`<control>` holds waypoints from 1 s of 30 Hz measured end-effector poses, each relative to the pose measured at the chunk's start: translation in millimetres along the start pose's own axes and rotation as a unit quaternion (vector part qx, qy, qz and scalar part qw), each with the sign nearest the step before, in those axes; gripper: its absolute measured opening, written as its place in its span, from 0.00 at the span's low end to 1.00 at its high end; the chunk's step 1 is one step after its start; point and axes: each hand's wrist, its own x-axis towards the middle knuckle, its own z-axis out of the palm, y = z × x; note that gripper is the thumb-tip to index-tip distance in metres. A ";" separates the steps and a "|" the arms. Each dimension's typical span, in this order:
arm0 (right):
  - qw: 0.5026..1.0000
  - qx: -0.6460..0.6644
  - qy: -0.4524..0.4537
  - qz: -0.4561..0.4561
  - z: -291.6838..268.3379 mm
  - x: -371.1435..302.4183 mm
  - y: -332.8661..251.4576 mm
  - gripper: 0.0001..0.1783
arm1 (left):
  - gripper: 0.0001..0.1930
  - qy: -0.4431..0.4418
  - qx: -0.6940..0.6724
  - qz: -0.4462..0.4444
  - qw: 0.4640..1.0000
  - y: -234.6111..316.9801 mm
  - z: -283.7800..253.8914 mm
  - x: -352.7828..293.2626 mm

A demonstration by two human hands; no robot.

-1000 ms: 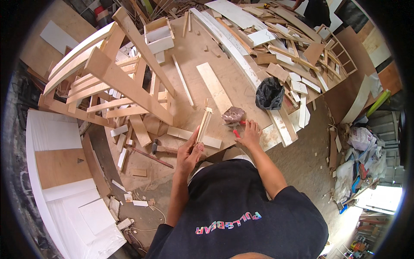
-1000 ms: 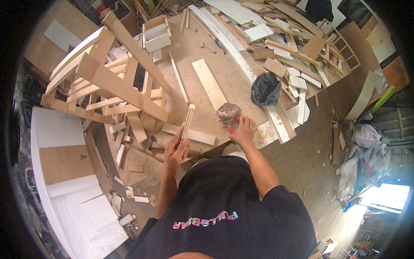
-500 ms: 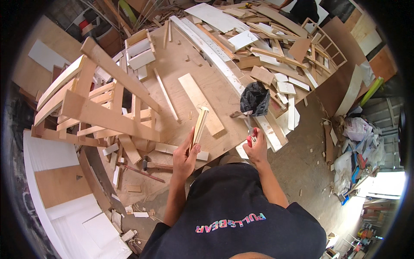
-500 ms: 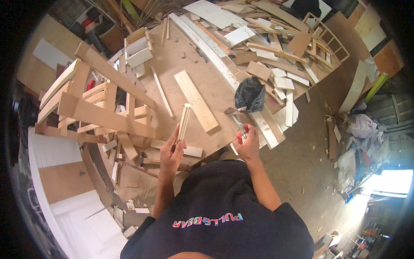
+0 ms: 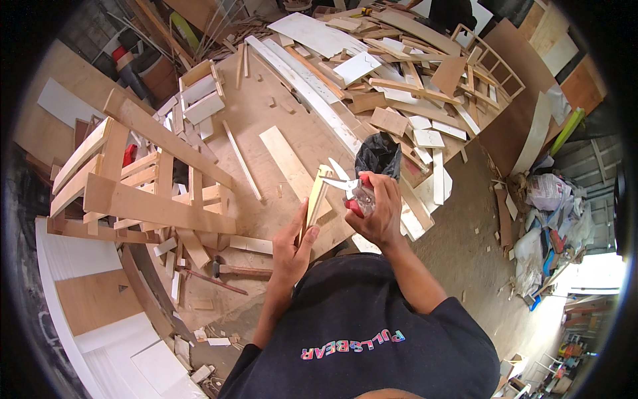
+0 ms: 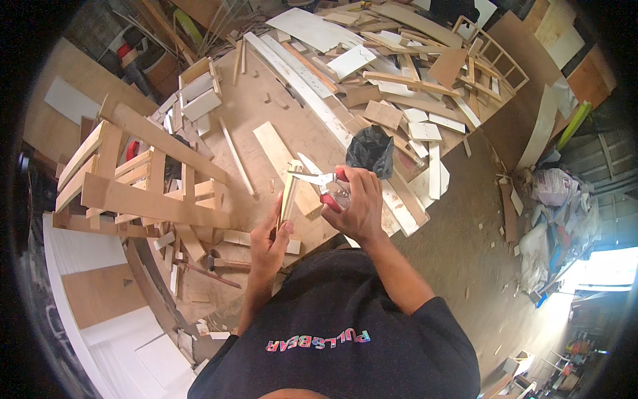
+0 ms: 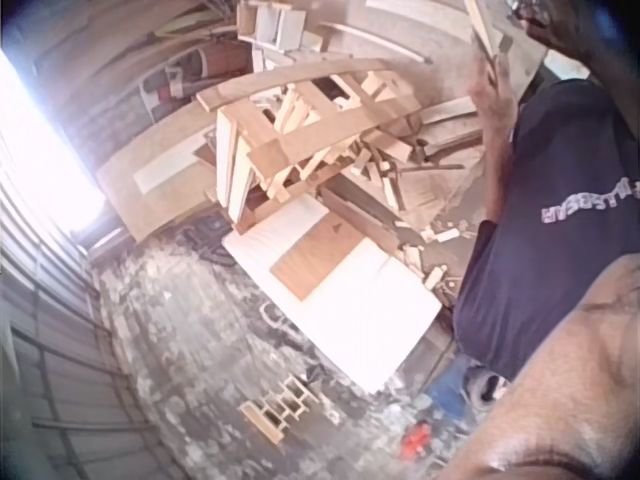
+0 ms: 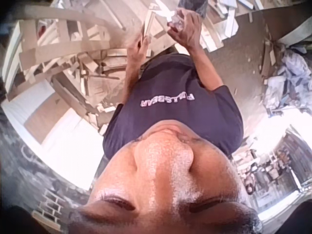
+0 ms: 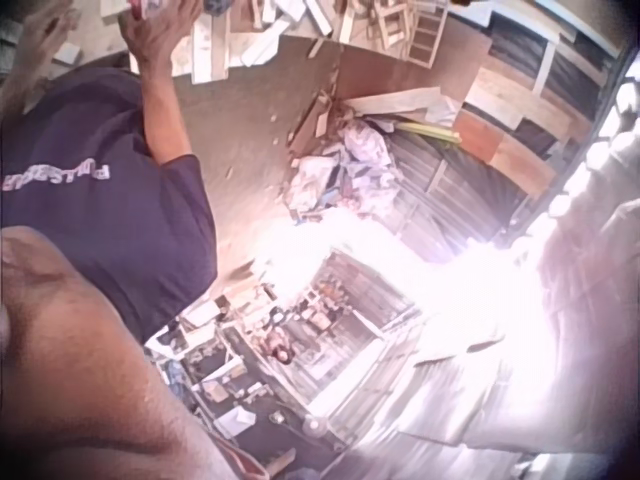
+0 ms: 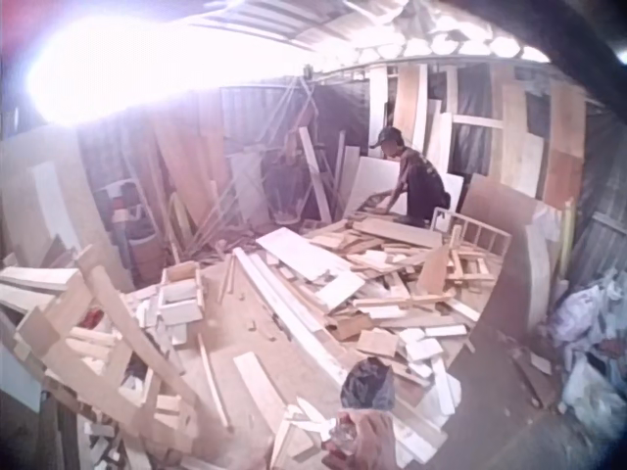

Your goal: The person assembles a wooden structure by hammering nails into wood pieces, cutting thin wooden strips with shears, and sanding the edges of a wooden board with a piece of sandpaper.

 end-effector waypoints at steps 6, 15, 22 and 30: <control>0.999 0.045 -0.011 0.022 9.5 1.0 2.6 0.34 | 0.29 0.021 -0.010 -0.001 1.000 -2.3 4.3 2.8; 0.998 0.051 -0.014 0.019 15.9 1.1 1.2 0.35 | 0.30 0.022 0.028 -0.005 0.999 -2.8 -3.9 0.3; 0.999 0.031 -0.006 0.011 21.0 -12.1 -9.3 0.34 | 0.30 0.022 0.060 0.008 0.998 -4.0 -15.9 -11.1; 0.996 0.085 -0.010 0.032 36.4 -27.0 -31.7 0.27 | 0.29 0.039 0.072 0.006 0.997 -12.3 -36.8 -29.6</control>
